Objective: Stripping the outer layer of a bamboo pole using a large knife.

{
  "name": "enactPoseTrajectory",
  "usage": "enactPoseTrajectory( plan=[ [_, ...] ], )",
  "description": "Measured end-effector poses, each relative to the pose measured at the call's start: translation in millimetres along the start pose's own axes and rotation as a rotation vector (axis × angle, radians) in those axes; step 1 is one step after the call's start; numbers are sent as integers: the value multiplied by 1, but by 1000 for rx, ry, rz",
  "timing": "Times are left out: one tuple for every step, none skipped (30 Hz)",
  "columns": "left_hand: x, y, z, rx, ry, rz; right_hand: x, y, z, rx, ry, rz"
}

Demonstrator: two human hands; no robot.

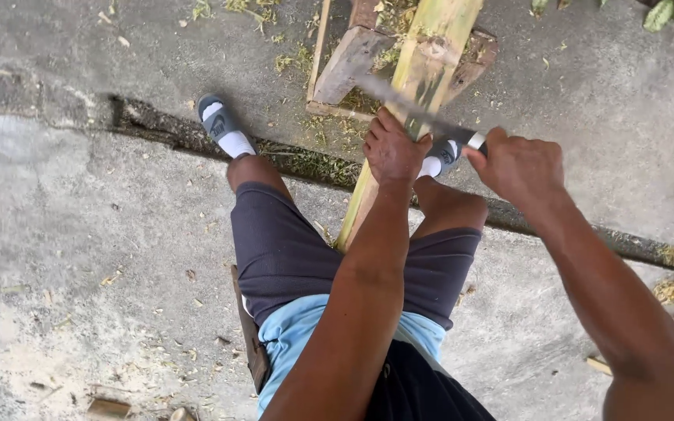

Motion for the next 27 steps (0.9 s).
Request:
enactPoseTrajectory(
  plan=[
    [0,5,-1,-12,-7,5,4,5,-1,-13,-1,7],
    [2,6,-1,-6,-3,3,9,8,0,-15,-4,16],
    [4,7,-1,1,2,1,14,10,2,-16,-7,24],
    [6,4,-1,15,5,-3,8,6,5,-3,-11,18],
    [8,1,-2,41,2,-12,2,2,7,6,13,19],
    [7,3,-3,45,-13,-14,-5,3,5,-9,37,30],
    [3,3,-5,36,-21,-12,-3,6,2,-20,33,33],
    [2,4,-5,20,-6,-16,0,10,1,-22,44,52],
    [0,5,-4,4,9,-19,4,13,0,-24,55,71],
    [0,5,-3,16,12,-23,3,9,1,-13,52,66],
    [1,4,-2,17,23,-23,2,6,2,-24,32,102],
    [1,1,-3,12,34,-18,-2,1,0,-40,12,142],
    [2,-4,-5,19,35,-17,-5,-3,-1,-33,10,142],
    [2,-1,-3,5,29,-12,-6,-2,-2,-30,-11,136],
    [2,3,0,-10,23,-6,-8,0,-2,-26,-32,129],
    [4,6,-2,-13,24,-3,-9,2,-2,-28,-31,133],
    [6,9,-2,-12,6,2,-11,4,-1,-44,-18,133],
    [9,7,-4,12,-6,1,-11,3,2,-38,-12,123],
    [10,1,-4,31,0,-2,-11,-4,5,-20,-16,117],
    [7,1,-5,26,-17,9,-11,-6,-1,-13,39,102],
    [4,1,-6,20,-34,20,-12,-7,-7,-6,94,87],
    [4,6,-4,3,-33,25,-9,-1,-7,-21,103,92],
    [5,11,-2,-12,-26,26,-4,5,-8,-29,138,90],
    [7,9,-2,5,-15,23,1,7,-5,-8,162,80],
    [10,8,-2,19,-9,22,2,5,-2,7,160,78],
    [12,3,-3,26,-10,26,-1,0,-2,-5,156,87],
    [13,-2,-5,33,-12,30,-5,-3,-2,-17,151,97]
  ],
)
Point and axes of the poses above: each hand's wrist, its own z-axis towards the middle knuckle, its own x-axis out of the back of the hand, y = z × x, the point moved 4 cm from there along z, towards the middle knuckle, and after that the axes turned 14 degrees about -y, right-handed, at the moved point
